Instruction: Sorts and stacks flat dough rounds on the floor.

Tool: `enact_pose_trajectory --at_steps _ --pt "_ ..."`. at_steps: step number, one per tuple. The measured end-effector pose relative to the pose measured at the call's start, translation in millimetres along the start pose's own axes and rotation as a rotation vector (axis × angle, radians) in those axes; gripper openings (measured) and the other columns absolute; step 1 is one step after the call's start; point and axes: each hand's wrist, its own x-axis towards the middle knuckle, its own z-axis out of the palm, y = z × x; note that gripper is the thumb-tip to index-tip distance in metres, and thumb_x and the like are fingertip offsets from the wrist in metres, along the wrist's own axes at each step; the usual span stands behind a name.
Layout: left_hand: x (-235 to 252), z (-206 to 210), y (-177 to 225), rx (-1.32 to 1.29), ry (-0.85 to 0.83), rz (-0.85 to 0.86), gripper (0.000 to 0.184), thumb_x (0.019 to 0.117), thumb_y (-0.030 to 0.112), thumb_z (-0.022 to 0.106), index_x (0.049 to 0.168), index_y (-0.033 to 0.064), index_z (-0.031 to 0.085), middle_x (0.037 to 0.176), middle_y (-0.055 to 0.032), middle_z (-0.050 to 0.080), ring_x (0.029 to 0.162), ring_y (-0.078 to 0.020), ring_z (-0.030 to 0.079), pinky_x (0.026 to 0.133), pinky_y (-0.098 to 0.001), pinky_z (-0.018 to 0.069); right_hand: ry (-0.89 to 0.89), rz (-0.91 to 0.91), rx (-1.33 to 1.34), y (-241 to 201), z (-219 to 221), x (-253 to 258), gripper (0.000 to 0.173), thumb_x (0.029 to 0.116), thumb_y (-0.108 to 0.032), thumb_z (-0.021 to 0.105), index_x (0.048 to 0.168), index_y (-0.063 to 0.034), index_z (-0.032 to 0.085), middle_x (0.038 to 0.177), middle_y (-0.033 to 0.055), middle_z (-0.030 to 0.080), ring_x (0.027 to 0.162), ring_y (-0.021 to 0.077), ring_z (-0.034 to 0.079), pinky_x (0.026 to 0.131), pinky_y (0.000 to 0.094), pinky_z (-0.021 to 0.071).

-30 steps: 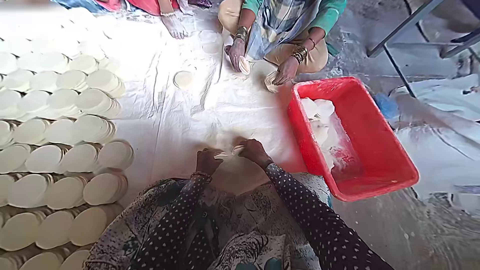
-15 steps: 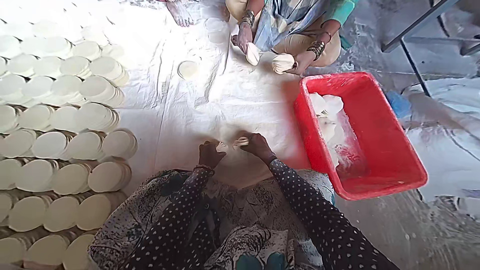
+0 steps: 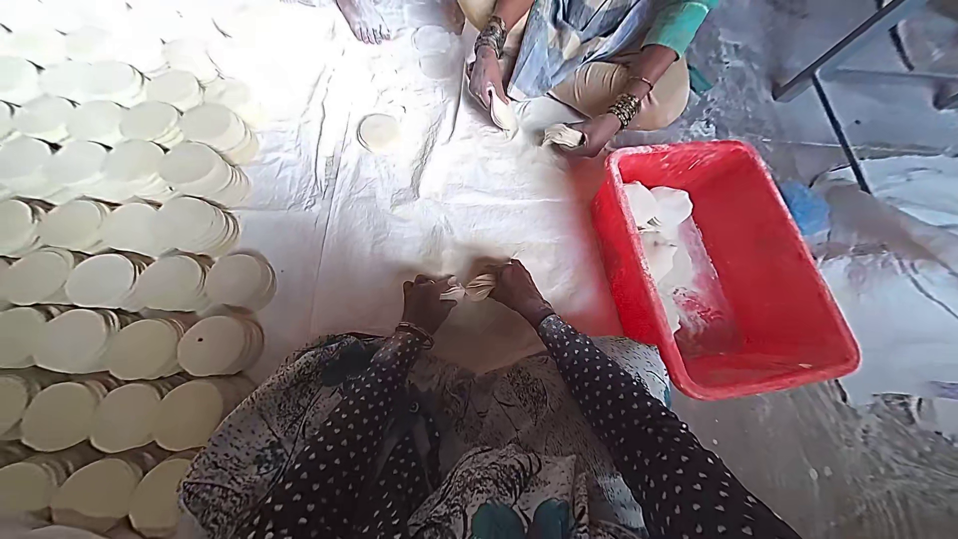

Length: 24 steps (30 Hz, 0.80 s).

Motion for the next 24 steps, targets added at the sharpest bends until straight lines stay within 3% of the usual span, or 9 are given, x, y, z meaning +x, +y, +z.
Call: enact_pose_trajectory --at_steps 2,4,5,6,8,12,17,21,24 --pt "3 -7 4 -0.051 0.065 0.036 0.023 0.0903 0.017 0.077 0.110 0.0055 0.078 0.109 -0.0175 0.073 0.116 -0.0373 0.062 0.105 -0.0575 0.0374 -0.021 -0.015 0.042 -8 -17 0 0.027 0.0914 -0.008 0.072 0.118 -0.0074 0.075 0.109 0.0166 0.075 0.110 0.0370 0.069 0.113 0.0582 0.0391" --pt "-3 -16 4 -0.199 0.186 0.030 0.020 0.0921 0.018 0.077 0.100 -0.0013 0.075 0.102 -0.0198 0.074 0.107 -0.0358 0.068 0.101 -0.0565 0.0453 0.116 -0.045 0.251 -7 -26 -13 0.017 0.0948 -0.012 0.071 0.109 -0.0034 0.076 0.096 0.0171 0.075 0.093 0.0331 0.072 0.091 0.0542 0.0534" --pt "-3 -20 4 -0.272 0.224 0.028 0.021 0.0941 0.018 0.075 0.099 -0.0023 0.075 0.093 -0.0195 0.073 0.092 -0.0335 0.070 0.088 -0.0552 0.0514 0.135 -0.030 0.352 -24 -43 -30 0.018 0.0964 -0.010 0.070 0.110 -0.0001 0.074 0.096 0.0190 0.074 0.089 0.0326 0.071 0.083 0.0526 0.0557" --pt "-6 -21 4 -0.316 0.221 0.035 0.023 0.0964 0.018 0.072 0.103 -0.0031 0.074 0.090 -0.0205 0.072 0.085 -0.0332 0.070 0.082 -0.0546 0.0531 0.074 0.056 0.401 -56 -67 -56 0.019 0.0989 -0.009 0.068 0.114 0.0028 0.069 0.100 0.0221 0.071 0.092 0.0352 0.069 0.085 0.0540 0.0553" --pt "-1 -30 10 -0.297 0.220 0.108 0.024 0.0986 0.016 0.068 0.111 -0.0037 0.074 0.095 -0.0221 0.074 0.088 -0.0351 0.072 0.085 -0.0550 0.0544 0.030 0.174 0.364 -96 -98 -75 0.021 0.0992 -0.008 0.068 0.115 0.0048 0.067 0.103 0.0245 0.069 0.095 0.0389 0.069 0.088 0.0560 0.0547" --pt "3 -47 22 -0.177 0.180 0.104 0.022 0.1007 0.015 0.064 0.107 -0.0043 0.073 0.097 -0.0254 0.072 0.095 -0.0430 0.070 0.090 -0.0610 0.0508 0.121 0.150 0.277 -38 -64 -37 0.020 0.0992 -0.015 0.068 0.106 0.0029 0.071 0.097 0.0242 0.070 0.090 0.0405 0.069 0.079 0.0593 0.0530" --pt "4 -55 22 0.010 0.085 -0.028 0.025 0.1020 0.016 0.062 0.110 -0.0054 0.071 0.101 -0.0278 0.071 0.102 -0.0456 0.068 0.093 -0.0614 0.0504 0.086 0.238 0.159 -30 -59 -31 0.019 0.0987 -0.014 0.067 0.108 0.0017 0.071 0.102 0.0261 0.070 0.098 0.0444 0.069 0.083 0.0633 0.0529" --pt "4 -59 23 -0.160 0.217 0.005 0.022 0.1005 0.009 0.062 0.112 -0.0084 0.067 0.102 -0.0290 0.070 0.098 -0.0448 0.069 0.091 -0.0609 0.0516 0.178 0.139 0.257 -26 -62 -27 0.019 0.0984 -0.014 0.069 0.110 0.0006 0.072 0.100 0.0240 0.071 0.093 0.0407 0.070 0.082 0.0602 0.0534" --pt "-6 -60 12 -0.412 0.270 -0.019 0.028 0.0972 0.012 0.069 0.117 -0.0074 0.065 0.107 -0.0263 0.069 0.098 -0.0376 0.068 0.091 -0.0557 0.0526 0.287 -0.037 0.440 -14 -63 -36 0.021 0.0957 -0.013 0.072 0.115 -0.0042 0.072 0.099 0.0174 0.074 0.087 0.0299 0.072 0.081 0.0521 0.0578"
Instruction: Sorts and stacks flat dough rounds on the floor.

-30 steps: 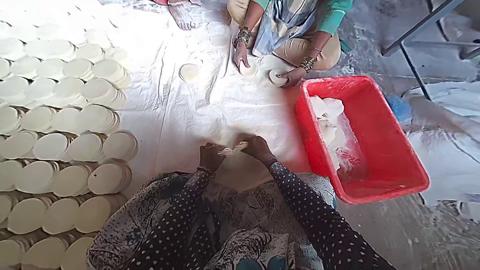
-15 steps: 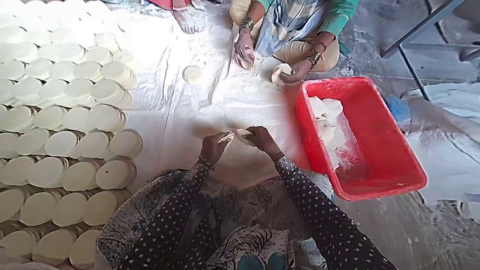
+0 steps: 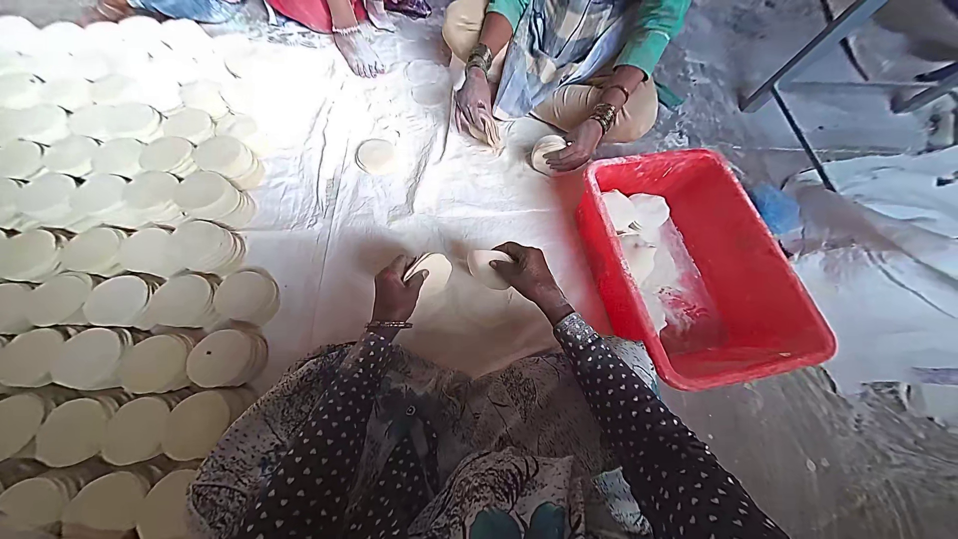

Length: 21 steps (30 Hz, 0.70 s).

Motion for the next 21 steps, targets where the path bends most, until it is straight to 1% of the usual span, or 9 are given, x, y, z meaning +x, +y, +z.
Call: enact_pose_trajectory --at_steps 2,4,7,9,12,14,16,18,21 --pt "5 17 -16 -0.061 -0.108 -0.174 0.041 0.0865 0.015 0.083 0.119 -0.0042 0.068 0.113 -0.0233 0.070 0.106 -0.0340 0.068 0.098 -0.0535 0.0514 -0.046 0.049 0.018 17 13 2 0.033 0.0858 -0.017 0.083 0.115 -0.0053 0.072 0.100 0.0167 0.074 0.089 0.0297 0.071 0.081 0.0527 0.0566" --pt "11 47 -30 0.116 -0.282 -0.305 0.046 0.0808 0.023 0.088 0.118 0.0020 0.073 0.116 -0.0210 0.071 0.115 -0.0339 0.066 0.105 -0.0540 0.0481 -0.171 0.158 -0.097 38 48 14 0.033 0.0797 -0.024 0.089 0.104 -0.0045 0.076 0.095 0.0177 0.074 0.090 0.0337 0.071 0.083 0.0581 0.0552" --pt "14 53 -11 0.226 -0.270 -0.278 0.039 0.0828 0.022 0.086 0.115 0.0032 0.074 0.111 -0.0228 0.071 0.109 -0.0391 0.067 0.098 -0.0588 0.0490 -0.196 0.102 -0.221 37 55 22 0.030 0.0852 -0.026 0.084 0.104 -0.0044 0.076 0.095 0.0180 0.074 0.093 0.0358 0.072 0.086 0.0587 0.0553" --pt "0 41 -4 0.195 -0.178 -0.197 0.033 0.0835 0.018 0.085 0.108 -0.0009 0.073 0.100 -0.0233 0.072 0.097 -0.0398 0.069 0.089 -0.0614 0.0510 -0.101 0.082 -0.160 24 39 8 0.030 0.0833 -0.021 0.085 0.105 -0.0039 0.074 0.091 0.0179 0.074 0.085 0.0350 0.072 0.078 0.0586 0.0561" --pt "-1 45 -19 0.362 -0.316 -0.292 0.038 0.0843 0.024 0.083 0.109 -0.0022 0.071 0.105 -0.0250 0.070 0.104 -0.0419 0.067 0.093 -0.0629 0.0488 -0.314 0.334 -0.328 2 40 9 0.039 0.0881 -0.023 0.082 0.120 -0.0041 0.070 0.111 0.0214 0.071 0.108 0.0402 0.068 0.093 0.0628 0.0520" --pt "7 51 -19 0.450 -0.389 -0.326 0.041 0.0866 0.028 0.080 0.111 -0.0033 0.070 0.111 -0.0252 0.069 0.111 -0.0414 0.065 0.098 -0.0608 0.0478 -0.279 0.218 -0.428 25 58 15 0.034 0.0853 -0.028 0.081 0.107 -0.0020 0.074 0.102 0.0218 0.073 0.101 0.0411 0.070 0.086 0.0617 0.0531" --pt "2 45 -16 0.360 -0.254 -0.253 0.038 0.0846 0.026 0.083 0.107 -0.0030 0.072 0.103 -0.0248 0.071 0.104 -0.0409 0.067 0.094 -0.0601 0.0496 -0.312 0.275 -0.368 8 40 14 0.032 0.0903 -0.024 0.079 0.115 -0.0053 0.072 0.109 0.0192 0.073 0.108 0.0384 0.069 0.094 0.0607 0.0521" --pt "-1 37 -16 0.311 -0.190 -0.210 0.036 0.0845 0.025 0.083 0.110 0.0014 0.074 0.103 -0.0227 0.072 0.104 -0.0400 0.067 0.094 -0.0608 0.0491 -0.150 0.154 -0.297 12 32 5 0.026 0.0840 -0.021 0.082 0.106 -0.0097 0.074 0.094 0.0156 0.074 0.089 0.0356 0.072 0.076 0.0601 0.0555" --pt "-1 46 -17 0.417 -0.332 -0.250 0.023 0.0860 0.020 0.078 0.103 0.0045 0.076 0.103 -0.0212 0.072 0.106 -0.0399 0.066 0.097 -0.0619 0.0453 -0.332 0.214 -0.363 -4 40 2 0.028 0.0903 -0.015 0.077 0.116 -0.0042 0.073 0.107 0.0225 0.072 0.104 0.0424 0.069 0.089 0.0630 0.0530"
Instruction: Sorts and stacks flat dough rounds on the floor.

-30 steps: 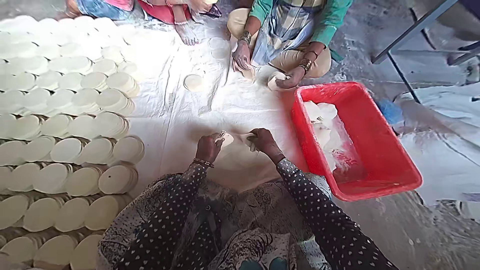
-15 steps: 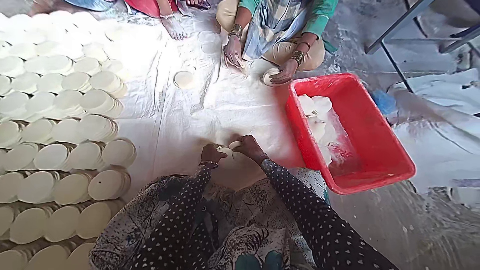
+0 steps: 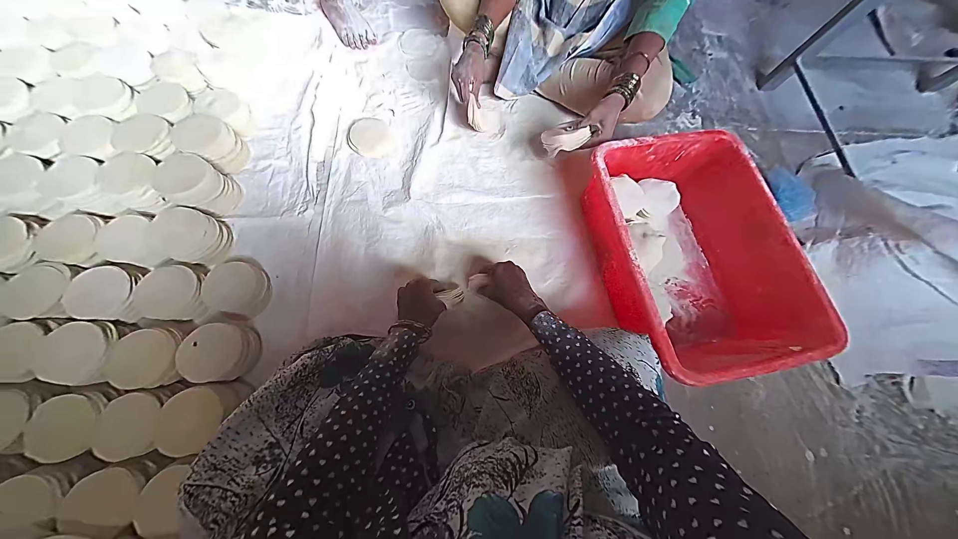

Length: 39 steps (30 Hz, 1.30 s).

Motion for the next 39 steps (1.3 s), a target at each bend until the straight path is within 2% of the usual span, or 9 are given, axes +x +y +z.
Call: enact_pose_trajectory --at_steps 4,8,18,20,24,28,32,35,39 --pt "-1 -4 -5 -0.119 0.173 0.072 0.027 0.0837 0.020 0.083 0.105 0.0059 0.077 0.101 -0.0181 0.073 0.102 -0.0378 0.066 0.094 -0.0582 0.0470 0.169 -0.105 0.088 29 10 17 0.024 0.0846 -0.019 0.082 0.105 -0.0077 0.075 0.094 0.0165 0.074 0.089 0.0358 0.072 0.079 0.0597 0.0553" --pt "-3 6 -7 -0.061 0.071 0.037 0.033 0.0889 0.024 0.079 0.118 0.0087 0.075 0.109 -0.0180 0.073 0.110 -0.0375 0.066 0.103 -0.0586 0.0429 0.014 -0.012 -0.046 16 18 20 0.026 0.0873 -0.022 0.080 0.107 -0.0063 0.075 0.100 0.0189 0.074 0.099 0.0387 0.071 0.085 0.0605 0.0542" --pt "4 1 1 -0.041 0.134 0.142 0.034 0.0848 0.022 0.082 0.115 0.0071 0.076 0.110 -0.0177 0.074 0.114 -0.0381 0.063 0.104 -0.0571 0.0420 0.093 -0.100 -0.032 30 19 32 0.028 0.0862 -0.024 0.080 0.110 -0.0105 0.076 0.099 0.0158 0.075 0.096 0.0361 0.072 0.084 0.0597 0.0549" --pt "-1 -1 -6 -0.101 0.239 0.198 0.028 0.0821 0.019 0.084 0.101 0.0013 0.076 0.098 -0.0204 0.073 0.107 -0.0411 0.064 0.097 -0.0609 0.0437 0.161 -0.105 0.068 29 7 18 0.025 0.0837 -0.019 0.083 0.104 -0.0089 0.073 0.092 0.0148 0.073 0.086 0.0346 0.071 0.076 0.0585 0.0552" --pt "3 13 -5 0.018 0.082 0.124 0.031 0.0872 0.024 0.079 0.113 0.0058 0.077 0.109 -0.0182 0.073 0.114 -0.0387 0.062 0.104 -0.0564 0.0419 0.066 -0.068 -0.071 23 21 28 0.032 0.0858 -0.024 0.080 0.115 -0.0111 0.075 0.101 0.0184 0.074 0.097 0.0398 0.071 0.083 0.0622 0.0540" --pt "1 6 -14 -0.124 0.273 0.210 0.027 0.0812 0.020 0.084 0.100 0.0024 0.076 0.098 -0.0182 0.073 0.108 -0.0399 0.063 0.097 -0.0598 0.0434 0.166 -0.123 0.051 30 4 15 0.028 0.0829 -0.021 0.084 0.106 -0.0112 0.072 0.091 0.0149 0.073 0.084 0.0352 0.071 0.073 0.0587 0.0542" --pt "5 11 -4 0.024 0.097 0.110 0.038 0.0863 0.028 0.082 0.105 -0.0031 0.072 0.106 -0.0220 0.069 0.113 -0.0402 0.060 0.104 -0.0563 0.0408 0.055 -0.103 -0.074 25 23 32 0.028 0.0853 -0.028 0.080 0.108 -0.0118 0.077 0.099 0.0166 0.075 0.098 0.0376 0.070 0.089 0.0607 0.0519" --pt "-1 8 -7 -0.132 0.321 0.283 0.031 0.0825 0.017 0.083 0.106 -0.0007 0.075 0.103 -0.0192 0.073 0.111 -0.0384 0.064 0.100 -0.0593 0.0414 0.175 -0.143 0.077 31 12 25 0.020 0.0847 -0.025 0.084 0.098 -0.0112 0.077 0.091 0.0115 0.075 0.088 0.0310 0.072 0.081 0.0572 0.0552" --pt "-8 7 -19 -0.122 0.283 0.383 0.023 0.0877 0.007 0.077 0.109 -0.0007 0.075 0.103 -0.0216 0.073 0.103 -0.0408 0.068 0.099 -0.0620 0.0433 0.151 -0.118 0.113 -5 -19 -29 0.025 0.0951 -0.017 0.075 0.114 -0.0004 0.073 0.102 0.0226 0.072 0.096 0.0409 0.069 0.087 0.0584 0.0527"
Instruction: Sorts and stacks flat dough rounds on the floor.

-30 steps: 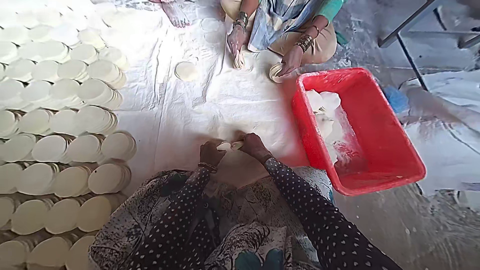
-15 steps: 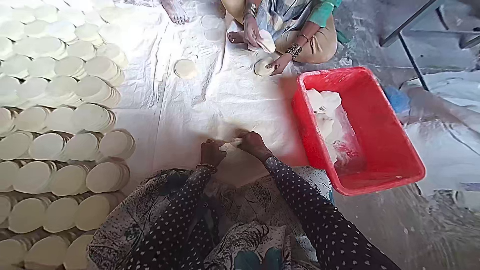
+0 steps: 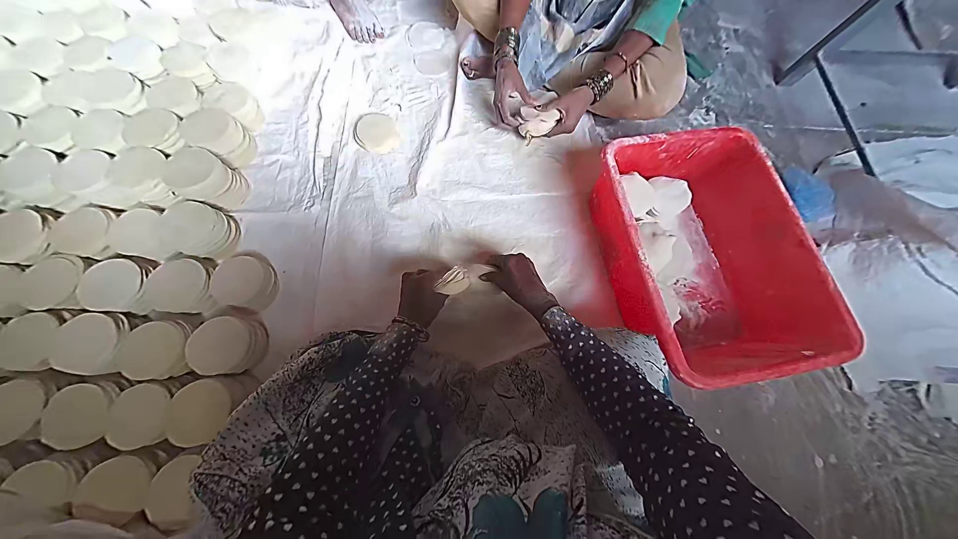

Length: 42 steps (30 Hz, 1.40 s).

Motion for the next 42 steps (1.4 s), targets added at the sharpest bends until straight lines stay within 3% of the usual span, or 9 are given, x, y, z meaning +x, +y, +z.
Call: enact_pose_trajectory --at_steps 4,9,18,25,30,33,35,39,42 --pt "7 -17 2 0.035 0.001 -0.045 0.027 0.0998 0.019 0.066 0.106 -0.0064 0.073 0.098 -0.0262 0.072 0.100 -0.0434 0.068 0.098 -0.0612 0.0462 0.073 -0.002 -0.020 27 12 28 0.022 0.0992 -0.019 0.069 0.111 -0.0009 0.074 0.097 0.0215 0.073 0.094 0.0399 0.071 0.085 0.0593 0.0543" --pt "-4 -49 22 -0.179 0.131 -0.098 0.030 0.0999 0.022 0.068 0.089 -0.0053 0.068 0.073 -0.0180 0.062 0.066 -0.0290 0.060 0.065 -0.0498 0.0481 0.135 0.083 -0.039 6 -11 11 0.019 0.0963 -0.013 0.072 0.109 0.0002 0.073 0.099 0.0236 0.072 0.095 0.0426 0.070 0.083 0.0619 0.0542" --pt "-11 -53 37 -0.922 0.152 -0.604 0.033 0.0988 0.026 0.069 0.124 0.0050 0.066 0.111 -0.0146 0.068 0.090 -0.0213 0.064 0.078 -0.0423 0.0548 -0.003 -0.062 0.626 -75 -64 0 0.017 0.0933 -0.006 0.072 0.109 0.0014 0.072 0.085 0.0096 0.072 0.071 0.0131 0.067 0.068 0.0321 0.0582" --pt "-24 -39 57 -1.607 0.153 -0.614 0.032 0.1123 0.024 0.028 0.120 0.0113 0.056 0.101 -0.0086 0.068 0.086 -0.0198 0.069 0.070 -0.0372 0.0588 -0.151 0.156 0.913 -85 -27 -17 0.021 0.1036 -0.011 0.058 0.123 -0.0055 0.064 0.098 0.0100 0.067 0.076 0.0133 0.064 0.064 0.0298 0.0548" --pt "-27 -30 59 -1.481 0.091 -0.756 0.035 0.1114 0.028 0.035 0.123 0.0065 0.059 0.104 -0.0126 0.068 0.086 -0.0236 0.069 0.071 -0.0404 0.0590 -0.139 0.164 0.713 -59 -10 -13 0.024 0.1051 -0.014 0.057 0.126 -0.0033 0.064 0.104 0.0147 0.068 0.081 0.0170 0.063 0.072 0.0349 0.0535" --pt "-29 -31 57 -1.454 0.006 -0.737 0.057 0.1088 0.054 0.031 0.139 0.0107 0.053 0.125 -0.0127 0.066 0.105 -0.0274 0.067 0.084 -0.0478 0.0572 -0.063 0.093 0.543 -55 -9 -13 0.022 0.1034 -0.013 0.060 0.121 -0.0019 0.067 0.103 0.0169 0.070 0.085 0.0233 0.066 0.079 0.0423 0.0549" --pt "-24 -30 51 -1.327 0.011 -0.695 0.040 0.1075 0.038 0.049 0.133 0.0081 0.058 0.118 -0.0127 0.068 0.099 -0.0254 0.069 0.080 -0.0451 0.0594 0.048 -0.005 0.276 -54 -11 -11 0.029 0.0971 -0.012 0.071 0.124 -0.0022 0.067 0.112 0.0204 0.070 0.095 0.0347 0.069 0.083 0.0534 0.0555" --pt "-8 -47 38 -0.467 -0.181 -0.162 0.025 0.0916 0.012 0.076 0.112 -0.0009 0.069 0.098 -0.0175 0.070 0.087 -0.0255 0.067 0.082 -0.0464 0.0542 -0.136 -0.284 -0.056 -51 -30 15 0.092 0.0725 -0.021 0.094 0.152 -0.0121 0.048 0.154 0.0177 0.050 0.147 0.0411 0.039 0.119 0.0621 0.0313" --pt "-8 -69 72 -0.086 -0.324 0.040 0.023 0.0844 0.012 0.082 0.104 0.0035 0.075 0.099 -0.0185 0.073 0.096 -0.0353 0.070 0.088 -0.0586 0.0525 -0.312 -0.442 -0.186 -58 -24 12 0.095 0.0646 -0.021 0.096 0.149 -0.0133 0.053 0.143 0.0099 0.062 0.143 0.0352 0.047 0.123 0.0638 0.0209"
